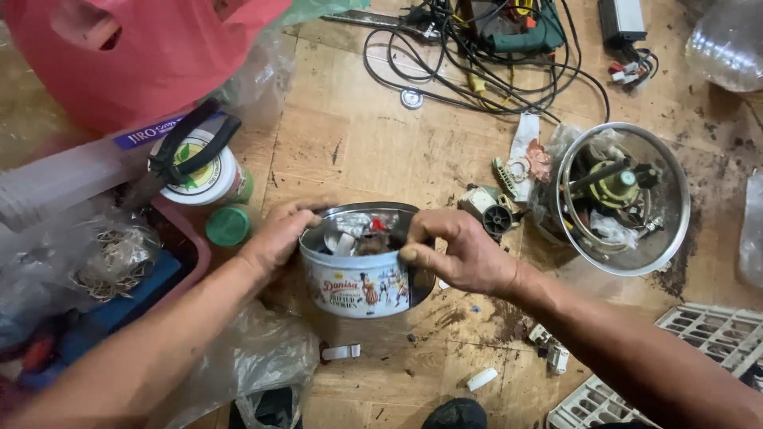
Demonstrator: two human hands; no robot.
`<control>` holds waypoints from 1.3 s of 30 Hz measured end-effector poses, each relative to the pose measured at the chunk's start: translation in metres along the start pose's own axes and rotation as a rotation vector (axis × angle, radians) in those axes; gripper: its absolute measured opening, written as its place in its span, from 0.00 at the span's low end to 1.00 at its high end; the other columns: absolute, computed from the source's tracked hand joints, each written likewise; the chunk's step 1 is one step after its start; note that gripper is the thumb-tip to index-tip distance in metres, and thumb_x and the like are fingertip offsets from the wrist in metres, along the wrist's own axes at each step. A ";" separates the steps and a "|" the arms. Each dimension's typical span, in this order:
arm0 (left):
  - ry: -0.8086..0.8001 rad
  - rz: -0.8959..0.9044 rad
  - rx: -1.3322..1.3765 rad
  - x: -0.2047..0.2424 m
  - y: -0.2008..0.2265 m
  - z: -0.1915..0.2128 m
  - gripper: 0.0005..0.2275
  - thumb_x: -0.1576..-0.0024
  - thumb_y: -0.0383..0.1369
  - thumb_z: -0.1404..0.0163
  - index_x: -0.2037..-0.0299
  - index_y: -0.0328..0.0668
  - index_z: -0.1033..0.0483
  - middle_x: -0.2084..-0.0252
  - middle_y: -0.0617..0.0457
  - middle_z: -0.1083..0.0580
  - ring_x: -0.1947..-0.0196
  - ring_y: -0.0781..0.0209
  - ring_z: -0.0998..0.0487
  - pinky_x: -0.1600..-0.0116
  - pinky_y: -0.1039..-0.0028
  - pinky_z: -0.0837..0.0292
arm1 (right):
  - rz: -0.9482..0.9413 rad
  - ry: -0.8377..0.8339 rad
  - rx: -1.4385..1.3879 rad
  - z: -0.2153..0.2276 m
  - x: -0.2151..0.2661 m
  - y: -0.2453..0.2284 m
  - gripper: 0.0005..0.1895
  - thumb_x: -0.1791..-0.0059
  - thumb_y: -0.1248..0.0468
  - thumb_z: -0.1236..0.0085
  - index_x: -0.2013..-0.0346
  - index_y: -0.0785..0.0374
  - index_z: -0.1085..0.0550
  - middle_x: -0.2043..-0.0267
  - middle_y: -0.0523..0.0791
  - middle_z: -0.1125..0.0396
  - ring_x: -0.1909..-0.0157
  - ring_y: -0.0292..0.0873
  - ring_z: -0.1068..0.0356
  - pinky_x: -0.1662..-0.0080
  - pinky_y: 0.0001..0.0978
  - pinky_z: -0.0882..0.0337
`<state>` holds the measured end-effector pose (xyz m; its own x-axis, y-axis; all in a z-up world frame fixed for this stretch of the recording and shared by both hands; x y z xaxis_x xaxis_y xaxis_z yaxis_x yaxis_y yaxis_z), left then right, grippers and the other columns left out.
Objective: The person sits on the floor and sorts a pile of mixed hardware, including screws, bolts, and washers, by hand. They pick up individual items from the pile, inspect them, and place selected pieces into a metal tin.
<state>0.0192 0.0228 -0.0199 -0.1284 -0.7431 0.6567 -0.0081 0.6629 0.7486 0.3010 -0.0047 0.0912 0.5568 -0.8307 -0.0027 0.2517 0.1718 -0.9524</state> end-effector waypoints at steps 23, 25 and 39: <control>-0.113 0.064 0.356 -0.002 0.028 -0.027 0.40 0.34 0.64 0.52 0.32 0.25 0.23 0.40 0.26 0.19 0.42 0.34 0.13 0.36 0.40 0.16 | -0.447 0.375 -0.406 0.038 -0.029 0.084 0.18 0.39 0.58 0.32 0.64 0.71 0.20 0.76 0.53 0.28 0.78 0.47 0.25 0.76 0.38 0.17; -0.136 0.021 0.350 0.006 0.037 -0.030 0.41 0.34 0.63 0.54 0.28 0.26 0.27 0.35 0.26 0.21 0.37 0.33 0.15 0.32 0.39 0.18 | -0.481 0.396 -0.396 0.040 -0.034 0.082 0.17 0.38 0.59 0.34 0.63 0.70 0.20 0.75 0.53 0.28 0.78 0.47 0.25 0.75 0.38 0.17; -0.273 -0.223 0.278 -0.024 0.015 -0.008 0.36 0.36 0.45 0.38 0.19 0.43 0.35 0.25 0.45 0.31 0.26 0.49 0.27 0.22 0.51 0.26 | -0.572 0.751 -0.522 0.032 -0.054 0.058 0.14 0.44 0.60 0.28 0.63 0.71 0.19 0.72 0.46 0.28 0.69 0.37 0.27 0.66 0.26 0.26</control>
<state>0.0302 0.0501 -0.0236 -0.3495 -0.8444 0.4059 -0.3270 0.5159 0.7917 0.3108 0.0673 0.0458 -0.2091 -0.8590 0.4673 -0.1468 -0.4448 -0.8835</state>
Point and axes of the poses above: each hand's wrist, its own x-axis away from the middle knuckle, its own z-axis out of the back of the hand, y = z × x, the point moved 3 cm from there along -x, towards the middle knuckle
